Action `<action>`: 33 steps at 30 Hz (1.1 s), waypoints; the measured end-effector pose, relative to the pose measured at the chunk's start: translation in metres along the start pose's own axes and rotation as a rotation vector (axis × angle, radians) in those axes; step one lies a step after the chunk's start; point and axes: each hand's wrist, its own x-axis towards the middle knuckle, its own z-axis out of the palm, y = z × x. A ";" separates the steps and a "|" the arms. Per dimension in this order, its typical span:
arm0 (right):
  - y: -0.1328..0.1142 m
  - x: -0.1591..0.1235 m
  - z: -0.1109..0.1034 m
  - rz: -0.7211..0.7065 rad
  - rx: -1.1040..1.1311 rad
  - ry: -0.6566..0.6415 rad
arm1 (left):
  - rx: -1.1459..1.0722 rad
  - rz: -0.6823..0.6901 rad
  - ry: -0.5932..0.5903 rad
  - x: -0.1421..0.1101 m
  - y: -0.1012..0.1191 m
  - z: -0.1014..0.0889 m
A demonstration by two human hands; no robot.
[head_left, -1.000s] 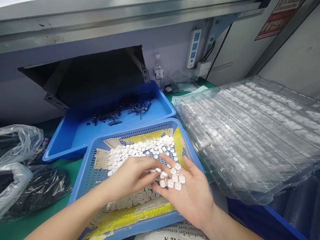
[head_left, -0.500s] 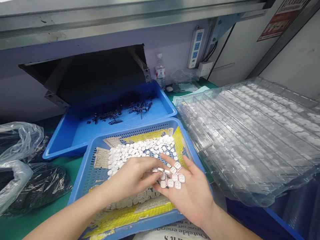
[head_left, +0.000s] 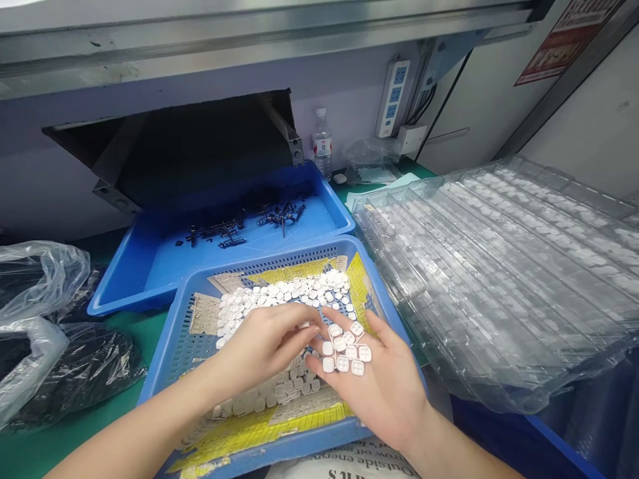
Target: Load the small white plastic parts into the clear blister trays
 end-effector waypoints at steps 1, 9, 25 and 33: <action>0.000 0.000 0.000 -0.002 0.004 0.000 | -0.044 -0.025 -0.003 0.000 0.001 -0.001; 0.001 0.002 0.001 -0.034 -0.035 0.028 | -0.619 -0.261 -0.098 0.006 -0.002 0.001; 0.004 0.003 -0.003 -0.119 -0.291 0.157 | -1.036 -0.479 -0.202 0.008 -0.008 0.004; 0.007 -0.004 -0.003 -0.370 -1.200 0.014 | -1.246 -0.537 -0.199 0.010 -0.009 0.013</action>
